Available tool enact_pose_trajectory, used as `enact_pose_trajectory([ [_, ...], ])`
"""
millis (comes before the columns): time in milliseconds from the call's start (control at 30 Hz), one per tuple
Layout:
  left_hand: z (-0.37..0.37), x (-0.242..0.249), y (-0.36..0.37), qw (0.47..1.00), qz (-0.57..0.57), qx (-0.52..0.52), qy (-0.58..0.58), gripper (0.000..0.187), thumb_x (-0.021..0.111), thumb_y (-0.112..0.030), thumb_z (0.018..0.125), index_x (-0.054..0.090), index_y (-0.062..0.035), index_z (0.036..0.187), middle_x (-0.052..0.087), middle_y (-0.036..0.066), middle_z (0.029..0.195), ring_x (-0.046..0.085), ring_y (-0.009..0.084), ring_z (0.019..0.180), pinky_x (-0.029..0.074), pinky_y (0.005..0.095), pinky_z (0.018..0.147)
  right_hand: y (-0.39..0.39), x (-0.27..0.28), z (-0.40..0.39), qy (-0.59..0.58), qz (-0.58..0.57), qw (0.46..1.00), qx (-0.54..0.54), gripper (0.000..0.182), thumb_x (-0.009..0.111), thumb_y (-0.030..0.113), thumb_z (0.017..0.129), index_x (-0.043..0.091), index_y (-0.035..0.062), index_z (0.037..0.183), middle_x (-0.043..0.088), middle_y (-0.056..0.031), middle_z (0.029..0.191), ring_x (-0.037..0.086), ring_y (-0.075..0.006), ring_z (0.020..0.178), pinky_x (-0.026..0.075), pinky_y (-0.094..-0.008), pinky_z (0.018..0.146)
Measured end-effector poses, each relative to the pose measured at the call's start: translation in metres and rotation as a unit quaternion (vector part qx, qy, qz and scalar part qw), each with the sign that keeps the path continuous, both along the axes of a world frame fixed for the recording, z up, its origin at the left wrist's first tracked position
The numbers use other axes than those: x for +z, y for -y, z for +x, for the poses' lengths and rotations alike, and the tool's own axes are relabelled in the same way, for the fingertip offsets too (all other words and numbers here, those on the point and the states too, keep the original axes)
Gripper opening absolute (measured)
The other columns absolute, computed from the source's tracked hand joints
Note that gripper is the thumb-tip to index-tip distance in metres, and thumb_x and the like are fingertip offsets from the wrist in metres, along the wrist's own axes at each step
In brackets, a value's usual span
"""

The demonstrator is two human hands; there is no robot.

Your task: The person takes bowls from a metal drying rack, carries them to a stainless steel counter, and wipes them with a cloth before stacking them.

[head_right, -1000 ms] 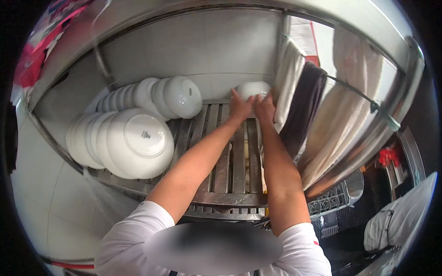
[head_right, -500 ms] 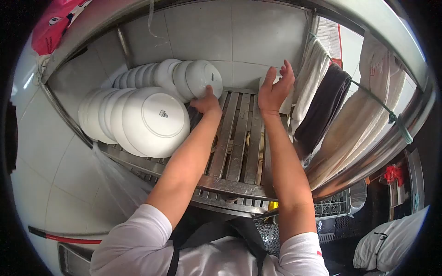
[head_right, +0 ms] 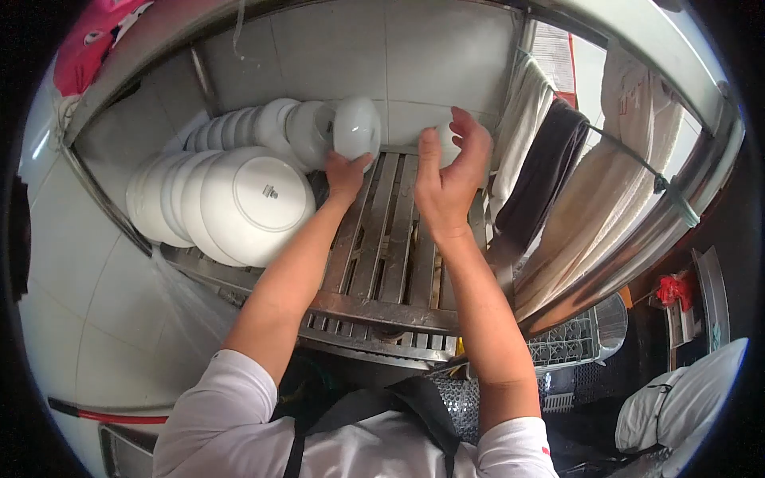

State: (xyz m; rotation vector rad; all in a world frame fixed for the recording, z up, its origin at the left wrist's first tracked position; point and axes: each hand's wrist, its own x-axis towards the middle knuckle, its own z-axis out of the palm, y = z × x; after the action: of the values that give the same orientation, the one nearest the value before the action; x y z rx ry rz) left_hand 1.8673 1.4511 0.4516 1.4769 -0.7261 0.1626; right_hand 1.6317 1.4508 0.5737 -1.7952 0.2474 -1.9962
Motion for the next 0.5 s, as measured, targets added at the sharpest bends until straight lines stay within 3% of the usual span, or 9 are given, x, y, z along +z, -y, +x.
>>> enact_pose_trajectory([
  [100, -0.032, 0.01, -0.03, 0.986, 0.125, 0.004, 0.114, 0.055, 0.085, -0.019, 0.069, 0.057, 0.006, 0.109, 0.068, 0.026, 0.1, 0.066, 0.042, 0.098, 0.051, 0.0474, 0.087, -0.01, -0.001, -0.003, -0.114, -0.047, 0.989, -0.076, 0.049, 0.071, 0.018, 0.09, 0.053, 0.0001, 0.131, 0.053, -0.0236, 0.127, 0.055, -0.0372, 0.114, 0.046, -0.0436, 0.096],
  [200, -0.061, 0.02, -0.065, 0.957, 0.202, -0.139, 0.153, 0.056, 0.085, -0.022, 0.072, 0.059, 0.0022, 0.115, 0.067, 0.026, 0.109, 0.063, 0.0467, 0.103, 0.052, 0.0489, 0.085, -0.017, -0.012, -0.02, -0.243, -0.095, 0.963, -0.068, 0.054, 0.075, 0.013, 0.084, 0.054, 0.0042, 0.133, 0.05, -0.0277, 0.132, 0.051, -0.0447, 0.12, 0.043, -0.0474, 0.101],
  [233, -0.066, 0.014, -0.072, 0.943, 0.206, -0.159, 0.208, 0.05, 0.082, -0.017, 0.072, 0.059, -0.0027, 0.113, 0.067, 0.022, 0.108, 0.062, 0.045, 0.103, 0.049, 0.0486, 0.088, -0.022, -0.02, -0.029, -0.288, -0.071, 0.954, -0.036, 0.057, 0.077, 0.011, 0.08, 0.055, 0.0068, 0.133, 0.051, -0.0265, 0.134, 0.049, -0.0456, 0.125, 0.04, -0.0493, 0.105],
  [333, -0.089, 0.013, -0.1, 0.879, 0.199, -0.206, 0.382, 0.037, 0.08, -0.009, 0.072, 0.055, -0.0028, 0.099, 0.066, 0.019, 0.103, 0.061, 0.041, 0.104, 0.045, 0.049, 0.093, -0.03, -0.047, -0.063, -0.438, -0.13, 0.888, -0.052, 0.061, 0.079, 0.012, 0.077, 0.056, 0.0073, 0.133, 0.052, -0.0222, 0.136, 0.049, -0.0424, 0.128, 0.038, -0.0505, 0.108],
  [367, -0.099, 0.016, -0.111, 0.866, 0.221, -0.241, 0.378, 0.036, 0.08, -0.009, 0.071, 0.054, -0.0043, 0.097, 0.065, 0.016, 0.101, 0.059, 0.0381, 0.106, 0.041, 0.0463, 0.098, -0.035, -0.055, -0.072, -0.438, -0.151, 0.884, -0.059, 0.053, 0.08, 0.013, 0.073, 0.062, 0.0069, 0.122, 0.06, -0.0158, 0.122, 0.055, -0.0372, 0.117, 0.041, -0.0502, 0.103],
  [467, -0.116, 0.024, -0.129, 0.82, 0.226, -0.323, 0.415, 0.034, 0.079, -0.012, 0.074, 0.05, -0.0043, 0.09, 0.064, 0.014, 0.094, 0.059, 0.0371, 0.1, 0.042, 0.0473, 0.093, -0.038, -0.079, -0.101, -0.506, -0.128, 0.851, -0.06, 0.034, 0.081, 0.013, 0.07, 0.067, 0.0073, 0.101, 0.063, -0.0105, 0.099, 0.059, -0.0325, 0.099, 0.044, -0.0477, 0.093],
  [500, -0.114, 0.028, -0.131, 0.779, 0.248, -0.382, 0.431, 0.035, 0.08, -0.019, 0.077, 0.054, -0.005, 0.096, 0.063, 0.015, 0.098, 0.06, 0.0365, 0.102, 0.044, 0.0454, 0.093, -0.042, -0.083, -0.109, -0.502, -0.126, 0.854, -0.06, 0.03, 0.081, 0.013, 0.069, 0.066, 0.0076, 0.095, 0.061, -0.0091, 0.092, 0.058, -0.0314, 0.094, 0.043, -0.0465, 0.089],
])
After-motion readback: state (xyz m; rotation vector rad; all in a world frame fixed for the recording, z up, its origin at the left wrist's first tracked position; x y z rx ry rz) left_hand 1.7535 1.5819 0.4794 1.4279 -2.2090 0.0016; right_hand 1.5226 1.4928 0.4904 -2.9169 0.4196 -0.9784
